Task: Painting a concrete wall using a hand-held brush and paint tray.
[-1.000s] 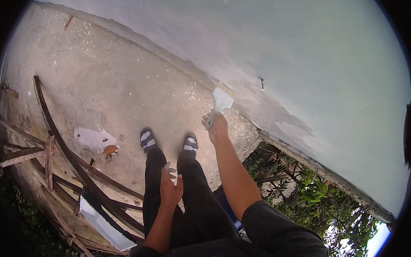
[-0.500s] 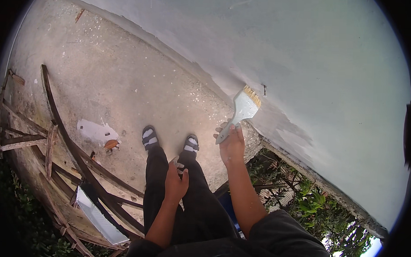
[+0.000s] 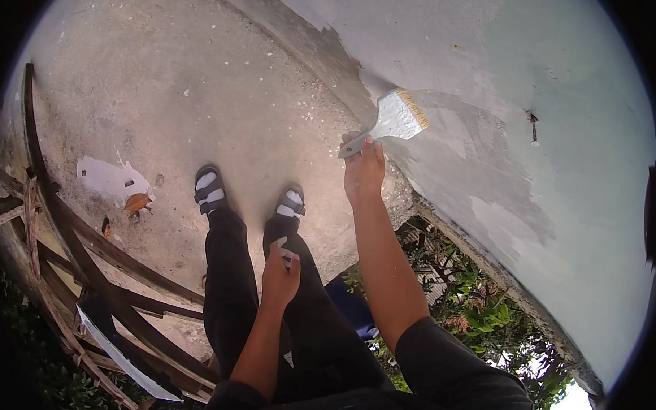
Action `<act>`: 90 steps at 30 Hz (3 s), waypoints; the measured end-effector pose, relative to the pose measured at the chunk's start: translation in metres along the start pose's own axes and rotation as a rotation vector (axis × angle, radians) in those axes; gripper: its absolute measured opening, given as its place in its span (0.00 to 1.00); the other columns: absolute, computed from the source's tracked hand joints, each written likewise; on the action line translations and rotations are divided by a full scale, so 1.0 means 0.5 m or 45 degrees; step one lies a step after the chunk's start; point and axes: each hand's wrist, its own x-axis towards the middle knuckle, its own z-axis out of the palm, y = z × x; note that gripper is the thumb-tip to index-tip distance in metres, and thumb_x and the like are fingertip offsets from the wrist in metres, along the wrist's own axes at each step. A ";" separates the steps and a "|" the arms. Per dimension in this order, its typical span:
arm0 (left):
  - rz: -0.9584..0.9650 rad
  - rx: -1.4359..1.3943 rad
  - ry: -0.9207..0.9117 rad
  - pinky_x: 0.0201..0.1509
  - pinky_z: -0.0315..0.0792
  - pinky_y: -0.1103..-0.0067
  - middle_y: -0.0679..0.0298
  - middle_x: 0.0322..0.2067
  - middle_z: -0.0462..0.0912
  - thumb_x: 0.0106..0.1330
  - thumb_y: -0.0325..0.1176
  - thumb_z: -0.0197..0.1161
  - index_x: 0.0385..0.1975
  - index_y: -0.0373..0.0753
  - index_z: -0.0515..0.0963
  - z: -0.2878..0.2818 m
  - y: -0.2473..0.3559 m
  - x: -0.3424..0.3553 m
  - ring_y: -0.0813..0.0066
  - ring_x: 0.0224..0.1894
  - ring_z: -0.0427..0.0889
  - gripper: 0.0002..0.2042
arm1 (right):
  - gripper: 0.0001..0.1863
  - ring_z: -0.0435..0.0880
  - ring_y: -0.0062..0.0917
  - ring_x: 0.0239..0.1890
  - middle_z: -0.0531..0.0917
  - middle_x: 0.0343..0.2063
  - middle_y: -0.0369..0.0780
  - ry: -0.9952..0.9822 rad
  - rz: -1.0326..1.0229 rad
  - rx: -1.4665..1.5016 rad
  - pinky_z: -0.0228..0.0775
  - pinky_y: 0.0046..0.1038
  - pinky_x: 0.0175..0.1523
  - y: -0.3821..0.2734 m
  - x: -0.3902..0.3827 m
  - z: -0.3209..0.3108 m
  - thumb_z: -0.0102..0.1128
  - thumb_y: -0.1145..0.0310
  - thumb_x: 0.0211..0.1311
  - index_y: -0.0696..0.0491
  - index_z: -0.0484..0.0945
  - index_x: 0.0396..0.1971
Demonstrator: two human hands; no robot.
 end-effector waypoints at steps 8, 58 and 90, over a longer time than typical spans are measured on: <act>0.050 0.062 -0.058 0.37 0.71 0.71 0.54 0.32 0.77 0.60 0.31 0.56 0.50 0.35 0.66 0.034 -0.025 0.026 0.61 0.32 0.77 0.18 | 0.11 0.78 0.33 0.39 0.76 0.36 0.43 -0.005 0.500 0.023 0.72 0.35 0.47 0.084 0.067 -0.038 0.40 0.66 0.70 0.56 0.67 0.44; 0.122 0.084 -0.065 0.44 0.68 0.65 0.52 0.33 0.76 0.59 0.33 0.56 0.45 0.36 0.70 0.052 -0.049 0.030 0.52 0.41 0.74 0.15 | 0.08 0.79 0.27 0.35 0.78 0.33 0.42 -0.017 0.444 0.307 0.77 0.26 0.42 0.078 0.161 -0.052 0.45 0.68 0.68 0.57 0.68 0.39; 0.136 0.172 -0.142 0.45 0.68 0.65 0.51 0.35 0.76 0.60 0.33 0.55 0.45 0.35 0.70 0.070 -0.052 0.025 0.53 0.41 0.74 0.15 | 0.16 0.77 0.38 0.48 0.74 0.50 0.46 -0.093 0.464 -0.121 0.72 0.38 0.51 0.207 0.202 -0.138 0.46 0.67 0.67 0.54 0.62 0.53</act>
